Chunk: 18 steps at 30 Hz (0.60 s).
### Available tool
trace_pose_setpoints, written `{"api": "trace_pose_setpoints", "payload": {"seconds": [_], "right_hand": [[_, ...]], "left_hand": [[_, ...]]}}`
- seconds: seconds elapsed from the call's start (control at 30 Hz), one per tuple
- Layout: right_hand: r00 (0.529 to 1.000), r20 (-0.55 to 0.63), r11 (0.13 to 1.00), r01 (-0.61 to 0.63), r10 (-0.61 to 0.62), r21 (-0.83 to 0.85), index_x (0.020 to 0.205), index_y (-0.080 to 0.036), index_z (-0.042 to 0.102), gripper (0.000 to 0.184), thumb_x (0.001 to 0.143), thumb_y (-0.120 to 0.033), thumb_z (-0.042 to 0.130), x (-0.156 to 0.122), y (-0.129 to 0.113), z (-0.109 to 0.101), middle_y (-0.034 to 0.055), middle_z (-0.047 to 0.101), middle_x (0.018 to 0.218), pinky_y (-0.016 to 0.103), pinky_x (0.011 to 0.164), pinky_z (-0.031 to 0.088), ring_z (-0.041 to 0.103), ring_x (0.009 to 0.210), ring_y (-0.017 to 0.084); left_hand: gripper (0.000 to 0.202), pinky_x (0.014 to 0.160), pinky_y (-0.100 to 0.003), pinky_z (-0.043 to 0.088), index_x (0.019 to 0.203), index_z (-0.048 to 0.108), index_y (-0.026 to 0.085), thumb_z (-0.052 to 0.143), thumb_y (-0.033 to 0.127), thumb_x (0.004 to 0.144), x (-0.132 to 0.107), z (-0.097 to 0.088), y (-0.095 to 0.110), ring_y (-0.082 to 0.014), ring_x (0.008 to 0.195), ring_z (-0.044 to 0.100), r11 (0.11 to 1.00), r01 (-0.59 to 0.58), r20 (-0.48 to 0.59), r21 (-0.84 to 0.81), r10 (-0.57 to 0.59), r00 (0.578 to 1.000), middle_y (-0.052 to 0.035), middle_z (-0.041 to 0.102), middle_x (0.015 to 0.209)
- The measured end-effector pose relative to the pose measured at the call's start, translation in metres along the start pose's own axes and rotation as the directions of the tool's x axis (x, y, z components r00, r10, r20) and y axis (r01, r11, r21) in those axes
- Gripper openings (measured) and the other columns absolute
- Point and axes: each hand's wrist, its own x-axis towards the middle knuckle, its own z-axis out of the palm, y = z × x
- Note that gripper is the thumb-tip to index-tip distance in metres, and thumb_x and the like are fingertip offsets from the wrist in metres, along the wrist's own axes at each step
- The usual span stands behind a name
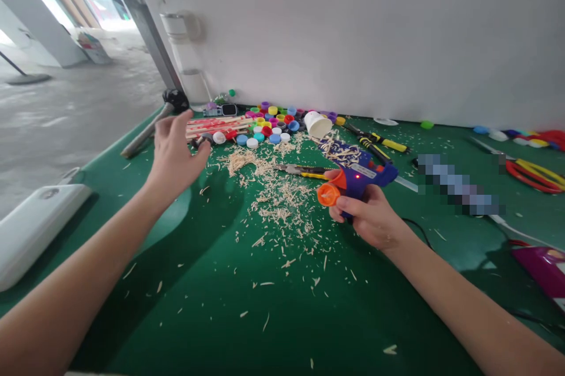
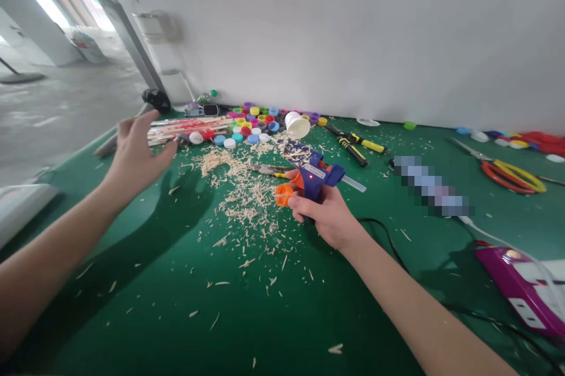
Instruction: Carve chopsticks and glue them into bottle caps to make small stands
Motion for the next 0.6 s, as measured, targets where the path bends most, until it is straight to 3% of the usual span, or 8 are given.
{"api": "trace_pose_setpoints", "payload": {"seconds": [0.13,0.27,0.33,0.43,0.6], "right_hand": [[0.992,0.119,0.996,-0.048,0.039,0.072,0.116,-0.026,0.061,0.055,0.064,-0.033,0.078,-0.005,-0.003,0.002,-0.0015,0.054,0.074,0.029,0.049,0.039,0.046,0.057,0.01],[0.986,0.152,0.995,-0.078,0.066,0.068,0.118,-0.026,0.06,0.055,0.066,-0.034,0.078,-0.005,-0.003,0.001,-0.003,0.054,0.071,0.03,0.05,0.039,0.044,0.053,0.009],[0.982,0.169,0.995,-0.09,0.081,0.047,0.114,-0.026,0.061,0.05,0.067,-0.034,0.077,-0.005,-0.002,0.001,-0.0027,0.056,0.074,0.03,0.051,0.04,0.045,0.052,0.009],[0.97,0.218,0.993,-0.112,0.106,0.019,0.11,-0.026,0.061,0.044,0.07,-0.032,0.076,-0.007,-0.001,0.002,-0.0025,0.057,0.076,0.03,0.054,0.04,0.047,0.053,0.008],[0.953,0.253,0.986,-0.166,0.167,-0.024,0.114,-0.025,0.058,0.051,0.068,-0.034,0.079,-0.01,0.001,0.008,-0.0043,0.056,0.068,0.027,0.054,0.04,0.048,0.055,0.009]], "left_hand": [[0.031,0.091,-0.039,0.05,0.112,0.06,0.019,0.059,0.015,0.081,-0.019,0.006,0.024,-0.021,0.102,0.06,0.958,-0.283,-0.024,-0.037,0.282,0.959,-0.0047,0.063,0.106],[0.014,0.075,-0.032,0.052,0.095,0.062,0.021,0.057,0.016,0.083,-0.049,0.006,0.059,-0.0159,0.082,0.063,0.839,-0.52,0.026,-0.161,0.531,0.847,-0.0015,0.066,0.086],[0.016,0.069,-0.027,0.053,0.099,0.06,0.02,0.059,0.017,0.084,-0.065,0.005,0.077,-0.0134,0.078,0.062,0.804,-0.511,0.104,-0.304,0.561,0.821,-0.0014,0.065,0.085],[0.027,0.068,-0.023,0.053,0.112,0.058,0.018,0.062,0.02,0.085,-0.084,0.003,0.098,-0.0106,0.08,0.06,0.788,-0.404,0.21,-0.465,0.542,0.814,-0.0025,0.064,0.09],[0.032,0.08,-0.022,0.054,0.119,0.059,0.02,0.063,0.023,0.087,-0.095,0.005,0.109,-0.01,0.093,0.06,0.774,-0.355,0.289,-0.524,0.554,0.781,-0.0048,0.062,0.107]]}}
